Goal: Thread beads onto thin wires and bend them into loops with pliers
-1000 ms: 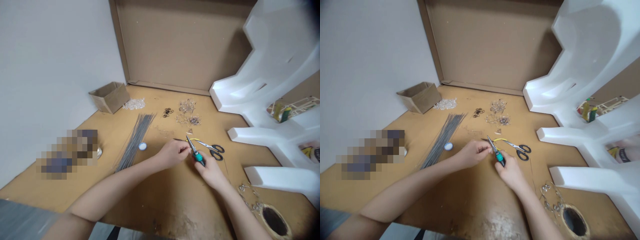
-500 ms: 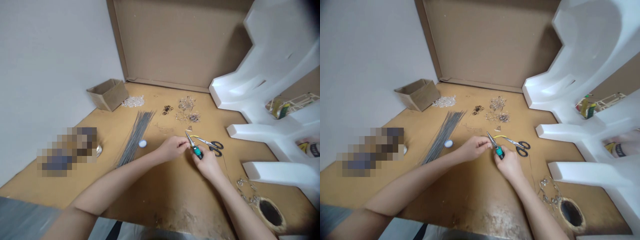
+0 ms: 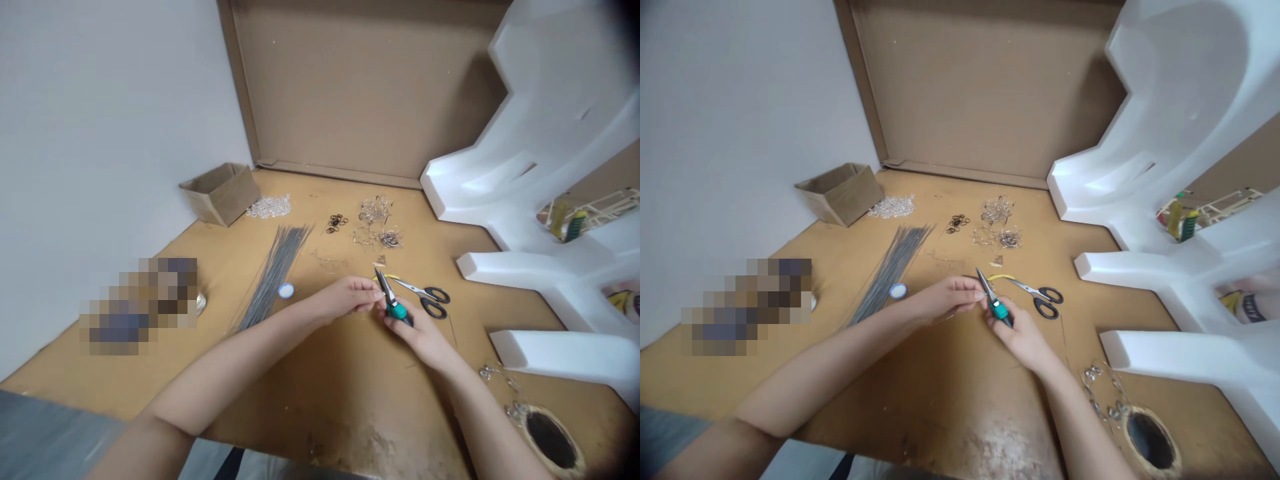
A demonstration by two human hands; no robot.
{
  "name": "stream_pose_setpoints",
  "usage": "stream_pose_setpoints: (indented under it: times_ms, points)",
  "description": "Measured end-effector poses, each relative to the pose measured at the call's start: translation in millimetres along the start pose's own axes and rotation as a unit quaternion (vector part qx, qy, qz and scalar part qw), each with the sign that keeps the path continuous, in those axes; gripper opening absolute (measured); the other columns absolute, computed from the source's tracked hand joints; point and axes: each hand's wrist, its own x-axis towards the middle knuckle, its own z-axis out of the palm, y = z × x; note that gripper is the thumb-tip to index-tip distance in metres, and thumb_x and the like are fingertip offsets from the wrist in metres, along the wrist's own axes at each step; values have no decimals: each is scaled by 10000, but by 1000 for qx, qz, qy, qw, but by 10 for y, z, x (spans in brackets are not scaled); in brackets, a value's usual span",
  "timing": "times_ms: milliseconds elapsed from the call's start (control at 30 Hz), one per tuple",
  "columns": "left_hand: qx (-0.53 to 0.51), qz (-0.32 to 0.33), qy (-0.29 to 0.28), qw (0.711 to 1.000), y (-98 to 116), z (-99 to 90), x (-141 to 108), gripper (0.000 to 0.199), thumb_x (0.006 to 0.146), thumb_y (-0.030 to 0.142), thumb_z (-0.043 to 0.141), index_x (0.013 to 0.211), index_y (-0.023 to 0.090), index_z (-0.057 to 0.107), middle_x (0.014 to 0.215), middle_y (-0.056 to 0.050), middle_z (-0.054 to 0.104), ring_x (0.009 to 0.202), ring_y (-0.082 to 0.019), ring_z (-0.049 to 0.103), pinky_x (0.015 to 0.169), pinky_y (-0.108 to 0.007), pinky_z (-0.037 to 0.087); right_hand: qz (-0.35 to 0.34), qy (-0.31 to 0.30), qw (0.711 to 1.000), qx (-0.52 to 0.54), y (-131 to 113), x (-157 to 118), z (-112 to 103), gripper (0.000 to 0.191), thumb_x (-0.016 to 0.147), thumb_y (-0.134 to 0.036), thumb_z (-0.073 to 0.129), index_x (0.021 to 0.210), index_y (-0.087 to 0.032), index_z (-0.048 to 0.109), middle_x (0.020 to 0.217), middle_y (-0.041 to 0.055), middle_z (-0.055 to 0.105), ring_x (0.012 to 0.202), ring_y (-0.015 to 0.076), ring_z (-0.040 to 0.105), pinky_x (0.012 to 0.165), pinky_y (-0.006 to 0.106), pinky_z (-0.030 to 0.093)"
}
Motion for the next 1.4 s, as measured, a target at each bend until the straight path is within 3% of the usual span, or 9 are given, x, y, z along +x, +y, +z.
stream_pose_setpoints:
  times_ms: [200, 433, 667, 1400]
  points:
    - [-152, -72, -59, 984, -43, -9, -8, 212, 780, 326, 501, 738, 119, 523, 437, 81, 296, 387, -35, 164, 403, -195, 115, -24, 6, 999, -27, -47, -17, -18, 155, 776, -232, 480, 911, -178, 534, 820, 5, 581, 759, 155, 518, 715, 249, 399]
    - [-198, -71, -79, 975, -56, -19, -9, 189, 801, 284, 491, 749, 105, 520, 437, 79, 294, 385, -31, 156, 391, -189, 103, -10, 14, 998, -59, -70, -29, -8, 139, 763, -186, 464, 880, -174, 540, 744, -7, 549, 689, 139, 487, 646, 235, 387]
    - [-261, -91, -112, 954, -89, -40, 6, 142, 800, 233, 495, 751, 101, 511, 425, 82, 293, 379, -30, 152, 386, -176, 109, -30, -5, 999, -40, -56, -27, -13, 213, 774, -192, 460, 973, -166, 532, 814, 13, 576, 742, 152, 519, 708, 253, 410]
    - [-268, -90, -124, 951, -74, -29, -13, 155, 822, 226, 466, 749, 97, 513, 431, 77, 276, 381, -29, 160, 385, -170, 118, -19, 9, 997, -74, -87, -37, -20, 108, 736, -180, 450, 808, -169, 531, 727, -1, 548, 669, 145, 490, 638, 247, 390]
